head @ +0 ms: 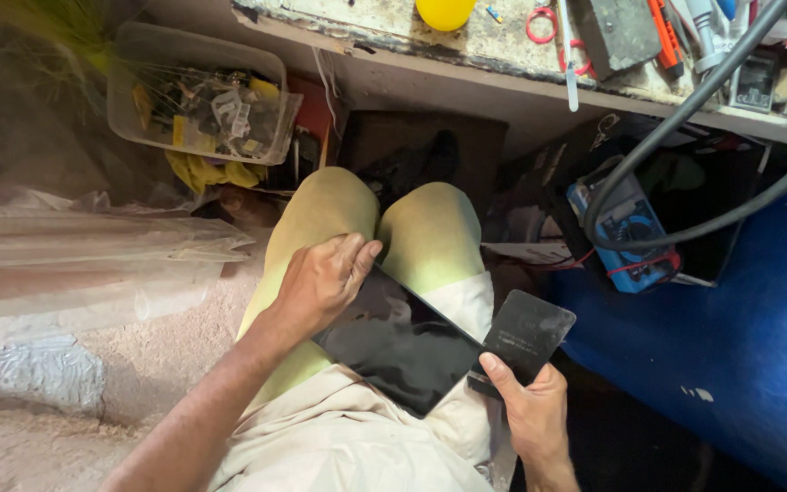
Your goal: The person uses a plastic card to pry open the back of a Lenovo tablet, then applies liquid from a yellow bottle along the edges. The person continues to separate the back cover and exposes the internal components.
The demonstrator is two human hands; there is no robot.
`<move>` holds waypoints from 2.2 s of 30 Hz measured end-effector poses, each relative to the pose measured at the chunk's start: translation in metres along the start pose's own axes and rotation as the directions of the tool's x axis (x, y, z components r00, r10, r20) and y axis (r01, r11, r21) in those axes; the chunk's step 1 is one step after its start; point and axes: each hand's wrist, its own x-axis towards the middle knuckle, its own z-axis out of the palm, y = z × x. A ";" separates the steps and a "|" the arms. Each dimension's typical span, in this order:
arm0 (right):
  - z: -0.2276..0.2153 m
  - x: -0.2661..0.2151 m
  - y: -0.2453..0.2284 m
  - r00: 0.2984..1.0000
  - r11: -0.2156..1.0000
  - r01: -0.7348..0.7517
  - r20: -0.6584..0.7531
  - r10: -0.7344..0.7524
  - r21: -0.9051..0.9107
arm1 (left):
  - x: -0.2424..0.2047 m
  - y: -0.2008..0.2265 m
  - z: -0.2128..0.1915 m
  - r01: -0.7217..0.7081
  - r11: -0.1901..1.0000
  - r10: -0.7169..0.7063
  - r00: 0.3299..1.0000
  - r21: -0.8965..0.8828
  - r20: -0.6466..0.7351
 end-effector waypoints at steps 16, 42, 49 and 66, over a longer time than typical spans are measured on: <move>0.005 0.010 -0.004 0.999 0.998 -0.025 0.037 0.022 0.057 | 0.009 -0.013 0.000 -0.106 0.994 0.106 0.994 -0.008 0.035; 0.046 -0.015 -0.003 0.967 0.986 -0.057 -0.236 0.093 0.155 | -0.008 0.053 0.003 -0.514 0.844 0.487 0.613 -0.154 0.623; 0.055 -0.019 -0.006 0.935 0.994 -0.101 -0.340 0.104 0.026 | -0.016 0.052 0.010 -0.509 0.855 0.452 0.630 -0.104 0.632; 0.065 0.001 0.007 0.944 0.951 0.075 -0.330 0.029 0.299 | -0.022 0.050 0.020 -0.478 0.874 0.428 0.675 -0.085 0.601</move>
